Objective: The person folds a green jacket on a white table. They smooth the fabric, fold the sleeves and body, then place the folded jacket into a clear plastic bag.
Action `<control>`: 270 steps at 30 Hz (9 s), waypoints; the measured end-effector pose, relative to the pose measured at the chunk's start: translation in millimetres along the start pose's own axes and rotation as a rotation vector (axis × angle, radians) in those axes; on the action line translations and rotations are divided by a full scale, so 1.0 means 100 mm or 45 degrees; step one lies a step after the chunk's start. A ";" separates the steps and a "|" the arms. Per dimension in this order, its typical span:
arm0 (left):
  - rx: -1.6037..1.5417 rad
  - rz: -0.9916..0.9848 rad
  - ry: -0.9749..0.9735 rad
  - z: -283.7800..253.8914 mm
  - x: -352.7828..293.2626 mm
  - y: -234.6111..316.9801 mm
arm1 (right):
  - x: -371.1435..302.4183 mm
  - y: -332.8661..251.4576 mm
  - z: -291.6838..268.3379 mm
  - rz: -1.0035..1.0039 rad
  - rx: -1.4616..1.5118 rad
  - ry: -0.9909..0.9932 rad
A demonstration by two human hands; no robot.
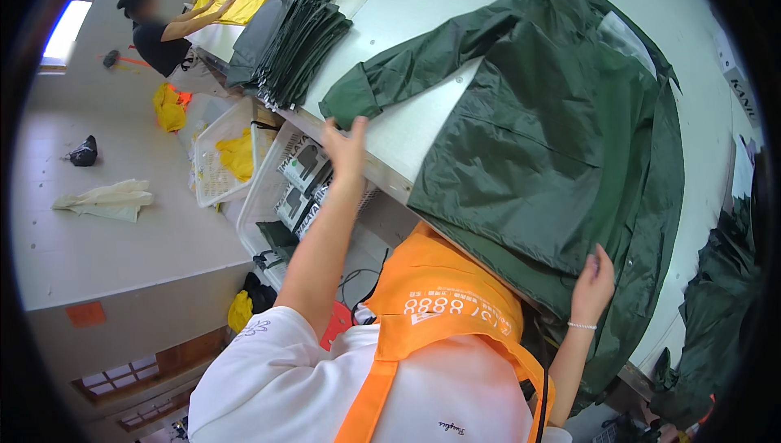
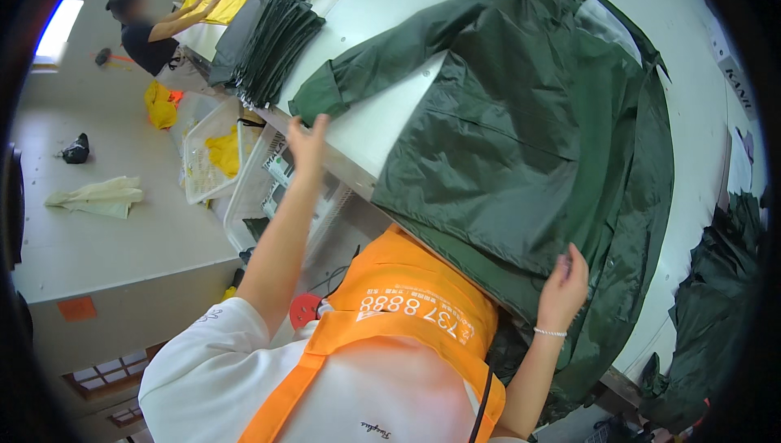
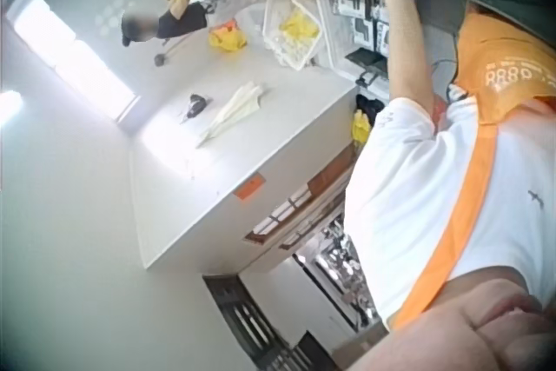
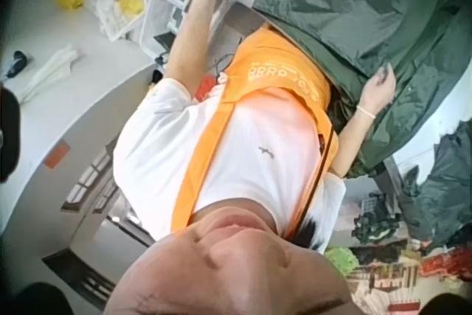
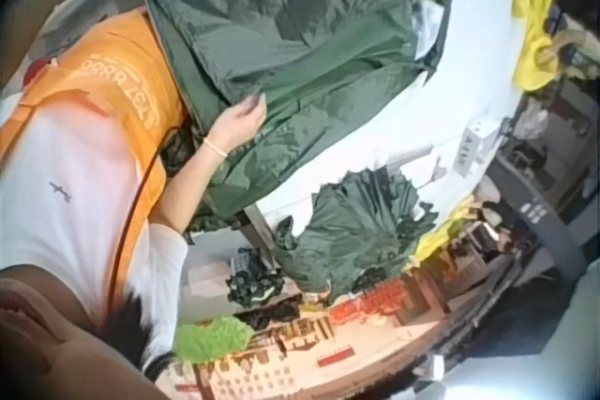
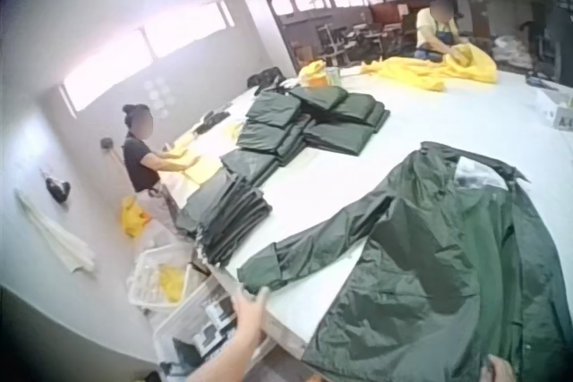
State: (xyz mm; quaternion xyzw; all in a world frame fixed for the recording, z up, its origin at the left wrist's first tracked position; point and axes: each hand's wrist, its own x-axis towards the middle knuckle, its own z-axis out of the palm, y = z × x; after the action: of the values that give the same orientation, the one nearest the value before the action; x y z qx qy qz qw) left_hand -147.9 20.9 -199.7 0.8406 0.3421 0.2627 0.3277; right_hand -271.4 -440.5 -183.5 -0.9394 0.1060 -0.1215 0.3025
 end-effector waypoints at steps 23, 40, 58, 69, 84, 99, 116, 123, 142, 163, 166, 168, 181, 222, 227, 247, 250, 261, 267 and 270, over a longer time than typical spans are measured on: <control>-1.517 -1.633 -1.626 -0.47 0.38 0.26 | 0.62 -2.91 1.65 0.194 1.255 -0.568; -1.028 0.052 -1.967 0.17 1.04 0.53 | 0.87 -2.95 1.24 -0.148 0.603 -0.025; -0.840 0.330 -1.479 0.44 0.61 0.95 | 0.64 -3.06 1.66 -0.022 0.534 0.154; -0.679 0.283 -1.174 0.27 0.84 0.74 | 0.43 -3.04 1.20 0.489 1.264 -0.597; -0.182 1.051 -0.841 -0.34 0.83 0.80 | 0.54 -2.96 1.26 0.099 0.517 0.253; -0.999 1.507 -0.977 -0.20 0.67 0.81 | 0.34 -3.02 0.85 0.177 0.875 -0.354; -0.981 1.655 -0.969 -0.41 0.69 0.85 | 0.35 -3.40 0.86 -0.019 0.453 -0.450; -0.350 1.446 -1.519 -0.56 0.80 0.58 | 0.23 -3.11 0.63 0.254 0.482 -0.328; 0.421 1.598 -1.440 0.78 -2.49 1.17 | -0.10 1.26 -0.14 0.504 -0.418 -0.133; 0.752 1.419 -1.487 0.59 -1.94 1.13 | -0.61 2.37 -2.39 0.552 0.042 -0.081; 0.800 1.453 -1.469 0.58 -1.96 1.25 | -0.53 2.35 -2.29 0.357 0.013 0.116; 0.731 1.514 -1.457 0.59 -2.01 1.35 | -0.37 2.27 -2.28 0.345 0.073 0.203; -0.927 0.510 -2.606 1.07 -3.59 3.85 | 0.47 0.95 -2.31 0.574 1.242 -0.115; -1.353 0.443 -2.145 0.46 -2.92 3.88 | 0.25 1.76 -2.39 0.742 0.306 0.434; -1.203 1.312 -1.991 -0.17 -2.31 3.31 | -0.29 1.98 -1.77 1.290 0.631 -0.315; -1.041 0.920 -1.944 0.14 -3.04 2.05 | 0.28 1.76 -2.00 0.486 0.479 0.596; -1.012 0.967 -1.912 0.10 -3.04 1.98 | -0.21 1.52 -1.71 0.562 0.516 0.193; -1.181 0.992 -1.919 0.12 -3.02 2.24 | -0.75 0.93 -0.58 0.817 1.847 0.048; -1.224 1.049 -1.789 0.07 -2.96 2.48 | -0.60 0.57 -0.57 0.043 0.518 -0.032; -1.242 1.247 -1.724 0.05 -2.94 2.60 | -0.77 0.78 -0.88 0.578 1.056 0.468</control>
State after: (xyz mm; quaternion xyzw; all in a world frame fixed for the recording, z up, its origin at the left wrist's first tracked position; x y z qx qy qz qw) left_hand -224.2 -344.0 -77.4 0.6349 -0.4542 -0.0568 0.6224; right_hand -379.9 -529.6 -173.0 -0.6567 0.3020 -0.2478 0.6451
